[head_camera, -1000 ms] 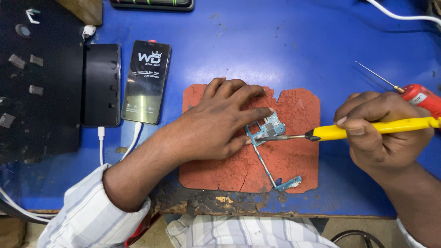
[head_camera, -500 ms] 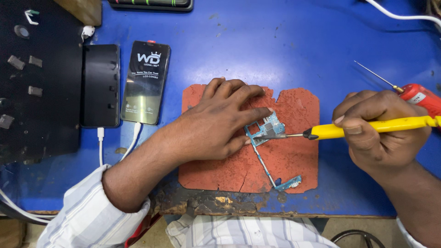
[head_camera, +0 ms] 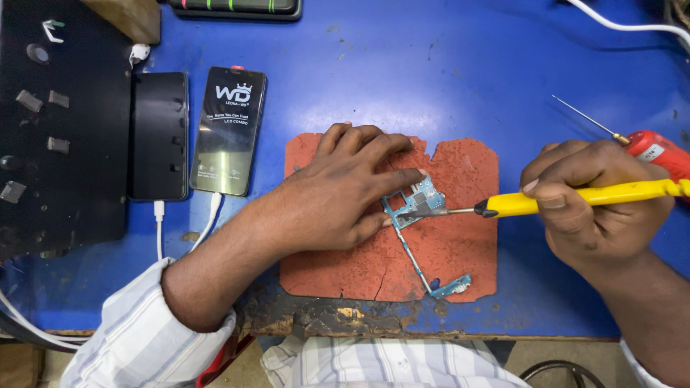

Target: The person holds a phone motherboard steady on a red heat-resistant pad with one hand while using a yellow-handled soldering iron with the other, applying the iron's tip to points on the board. Near the end the person sets the iron down and moves their hands away, leaving the board on the pad.

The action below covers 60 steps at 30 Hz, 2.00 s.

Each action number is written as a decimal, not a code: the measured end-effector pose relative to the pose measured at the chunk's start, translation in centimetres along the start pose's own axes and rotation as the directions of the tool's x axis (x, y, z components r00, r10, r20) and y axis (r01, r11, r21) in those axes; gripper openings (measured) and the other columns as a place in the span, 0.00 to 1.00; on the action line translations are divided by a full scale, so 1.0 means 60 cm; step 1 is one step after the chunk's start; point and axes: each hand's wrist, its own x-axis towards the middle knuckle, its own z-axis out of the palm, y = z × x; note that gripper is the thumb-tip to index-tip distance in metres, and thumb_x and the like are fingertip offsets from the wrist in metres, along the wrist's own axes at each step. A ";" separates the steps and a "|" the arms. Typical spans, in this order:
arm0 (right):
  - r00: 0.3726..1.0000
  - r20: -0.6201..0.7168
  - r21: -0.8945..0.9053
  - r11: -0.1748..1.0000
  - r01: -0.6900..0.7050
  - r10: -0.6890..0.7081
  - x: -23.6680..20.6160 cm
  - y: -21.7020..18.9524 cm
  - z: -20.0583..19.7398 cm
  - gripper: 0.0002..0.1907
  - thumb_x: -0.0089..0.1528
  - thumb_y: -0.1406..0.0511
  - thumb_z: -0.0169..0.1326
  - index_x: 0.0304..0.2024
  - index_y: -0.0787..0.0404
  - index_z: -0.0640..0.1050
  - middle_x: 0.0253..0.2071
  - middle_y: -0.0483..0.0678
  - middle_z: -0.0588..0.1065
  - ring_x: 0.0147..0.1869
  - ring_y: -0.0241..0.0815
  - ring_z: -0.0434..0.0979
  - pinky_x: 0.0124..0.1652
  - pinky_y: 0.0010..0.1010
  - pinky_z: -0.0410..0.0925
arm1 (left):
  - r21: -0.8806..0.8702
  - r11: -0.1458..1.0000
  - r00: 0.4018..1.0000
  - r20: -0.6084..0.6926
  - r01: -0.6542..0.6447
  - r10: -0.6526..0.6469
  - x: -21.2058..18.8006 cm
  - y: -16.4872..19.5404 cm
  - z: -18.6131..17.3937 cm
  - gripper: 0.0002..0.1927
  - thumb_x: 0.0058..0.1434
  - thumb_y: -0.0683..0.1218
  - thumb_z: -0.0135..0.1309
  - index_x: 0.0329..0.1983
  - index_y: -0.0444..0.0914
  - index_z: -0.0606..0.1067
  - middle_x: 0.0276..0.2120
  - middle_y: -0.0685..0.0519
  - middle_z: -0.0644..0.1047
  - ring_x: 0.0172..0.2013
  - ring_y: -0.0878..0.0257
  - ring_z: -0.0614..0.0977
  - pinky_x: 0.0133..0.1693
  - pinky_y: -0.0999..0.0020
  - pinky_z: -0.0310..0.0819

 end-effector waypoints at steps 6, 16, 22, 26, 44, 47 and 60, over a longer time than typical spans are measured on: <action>1.000 0.013 -0.021 1.000 0.007 -0.007 0.002 -0.001 -0.001 0.16 0.73 0.60 0.56 0.37 0.65 0.70 0.26 0.47 0.73 0.26 0.35 0.76 0.28 0.24 0.70 | 0.002 1.000 1.000 -0.002 -0.003 0.003 0.000 -0.001 0.001 0.32 0.51 0.50 0.64 0.62 0.45 0.75 0.67 0.45 0.65 0.66 0.43 0.64 0.64 0.42 0.53; 1.000 -0.011 -0.026 1.000 -0.014 0.013 0.000 0.000 -0.005 0.16 0.73 0.61 0.55 0.35 0.65 0.70 0.24 0.48 0.72 0.24 0.34 0.74 0.25 0.23 0.67 | 0.002 1.000 1.000 -0.011 -0.013 0.013 -0.002 -0.002 0.001 0.32 0.52 0.50 0.64 0.62 0.44 0.75 0.66 0.44 0.66 0.65 0.44 0.64 0.65 0.41 0.53; 0.999 -0.027 -0.027 0.999 -0.019 0.019 -0.003 0.001 -0.006 0.16 0.74 0.61 0.54 0.36 0.66 0.70 0.24 0.49 0.73 0.25 0.35 0.72 0.26 0.23 0.66 | 0.009 1.000 1.000 -0.008 -0.012 0.012 -0.001 0.000 -0.001 0.32 0.51 0.50 0.64 0.62 0.44 0.75 0.66 0.45 0.66 0.65 0.43 0.64 0.65 0.42 0.53; 0.999 -0.032 -0.032 0.999 -0.007 0.006 -0.003 0.001 -0.005 0.15 0.74 0.62 0.54 0.36 0.65 0.69 0.25 0.49 0.72 0.23 0.34 0.73 0.26 0.23 0.66 | 0.011 1.000 1.000 -0.009 -0.013 0.013 0.000 0.001 -0.001 0.32 0.51 0.49 0.64 0.62 0.45 0.75 0.66 0.45 0.66 0.65 0.44 0.64 0.65 0.42 0.53; 0.996 -0.078 0.011 0.999 -0.050 0.051 -0.012 0.011 -0.012 0.11 0.74 0.64 0.53 0.38 0.63 0.68 0.27 0.51 0.73 0.23 0.33 0.72 0.26 0.23 0.65 | 0.009 1.000 1.000 -0.007 -0.011 0.011 -0.001 0.000 -0.001 0.32 0.51 0.50 0.64 0.62 0.45 0.75 0.66 0.45 0.66 0.66 0.45 0.64 0.65 0.41 0.52; 0.995 -0.089 0.015 0.999 -0.052 0.054 -0.014 0.012 -0.012 0.12 0.74 0.65 0.53 0.37 0.64 0.69 0.26 0.52 0.74 0.24 0.35 0.71 0.26 0.23 0.65 | 0.010 1.000 1.000 -0.006 -0.014 0.014 0.000 0.000 0.000 0.32 0.52 0.50 0.64 0.62 0.45 0.75 0.66 0.45 0.66 0.66 0.45 0.64 0.65 0.41 0.53; 0.995 -0.095 0.022 0.999 -0.039 0.041 -0.010 0.011 -0.011 0.10 0.74 0.66 0.52 0.39 0.63 0.69 0.26 0.52 0.74 0.24 0.35 0.70 0.26 0.23 0.66 | 0.005 1.000 1.000 -0.002 -0.010 0.010 -0.001 0.001 -0.002 0.32 0.51 0.50 0.64 0.62 0.45 0.75 0.66 0.45 0.66 0.66 0.45 0.64 0.65 0.42 0.53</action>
